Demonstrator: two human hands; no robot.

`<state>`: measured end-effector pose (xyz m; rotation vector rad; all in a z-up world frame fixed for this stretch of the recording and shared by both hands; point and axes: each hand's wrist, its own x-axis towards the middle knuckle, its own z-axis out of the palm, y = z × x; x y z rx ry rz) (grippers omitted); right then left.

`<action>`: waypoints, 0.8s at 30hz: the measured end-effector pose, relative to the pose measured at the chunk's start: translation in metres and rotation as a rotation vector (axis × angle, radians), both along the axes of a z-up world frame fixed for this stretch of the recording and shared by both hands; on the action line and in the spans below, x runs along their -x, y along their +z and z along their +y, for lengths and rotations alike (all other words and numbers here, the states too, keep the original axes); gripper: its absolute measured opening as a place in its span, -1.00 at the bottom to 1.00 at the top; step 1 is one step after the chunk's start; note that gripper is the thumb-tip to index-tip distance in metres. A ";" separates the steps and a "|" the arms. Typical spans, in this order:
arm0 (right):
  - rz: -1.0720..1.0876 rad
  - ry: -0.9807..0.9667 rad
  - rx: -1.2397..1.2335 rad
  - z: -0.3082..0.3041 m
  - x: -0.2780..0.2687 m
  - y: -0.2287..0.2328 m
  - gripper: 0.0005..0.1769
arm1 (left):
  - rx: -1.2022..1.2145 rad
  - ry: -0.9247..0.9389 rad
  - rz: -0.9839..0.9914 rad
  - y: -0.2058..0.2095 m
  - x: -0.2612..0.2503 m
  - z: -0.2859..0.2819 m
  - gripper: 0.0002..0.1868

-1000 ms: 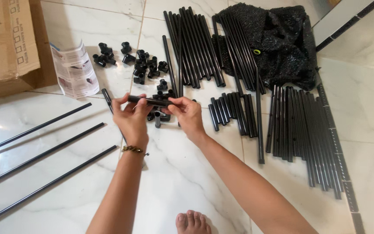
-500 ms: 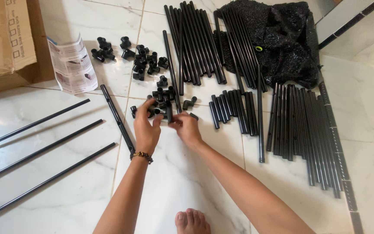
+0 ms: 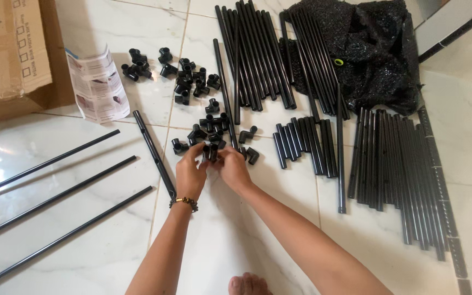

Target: The person assembles a metal frame structure on a tiled floor using black metal rods and corner connectors. They connect the rods to form a ladder-like frame, occasionally consulting an instruction manual.

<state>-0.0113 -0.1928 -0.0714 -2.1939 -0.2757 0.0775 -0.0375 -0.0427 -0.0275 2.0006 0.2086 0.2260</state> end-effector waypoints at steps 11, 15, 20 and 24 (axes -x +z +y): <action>-0.361 -0.011 0.496 -0.081 -0.063 0.045 -0.34 | -0.303 0.268 -0.376 0.038 0.022 -0.010 -0.61; -0.274 -0.021 0.613 -0.085 -0.069 0.036 -0.55 | -0.130 0.005 -0.304 0.040 0.034 -0.036 -0.71; -0.236 -0.318 0.612 -0.105 -0.058 0.041 -0.88 | -0.138 -0.128 -0.291 0.035 0.042 -0.057 -0.74; -0.139 -0.426 0.857 -0.128 -0.038 0.049 -0.75 | -0.088 -0.171 -0.234 0.031 0.036 -0.072 -0.75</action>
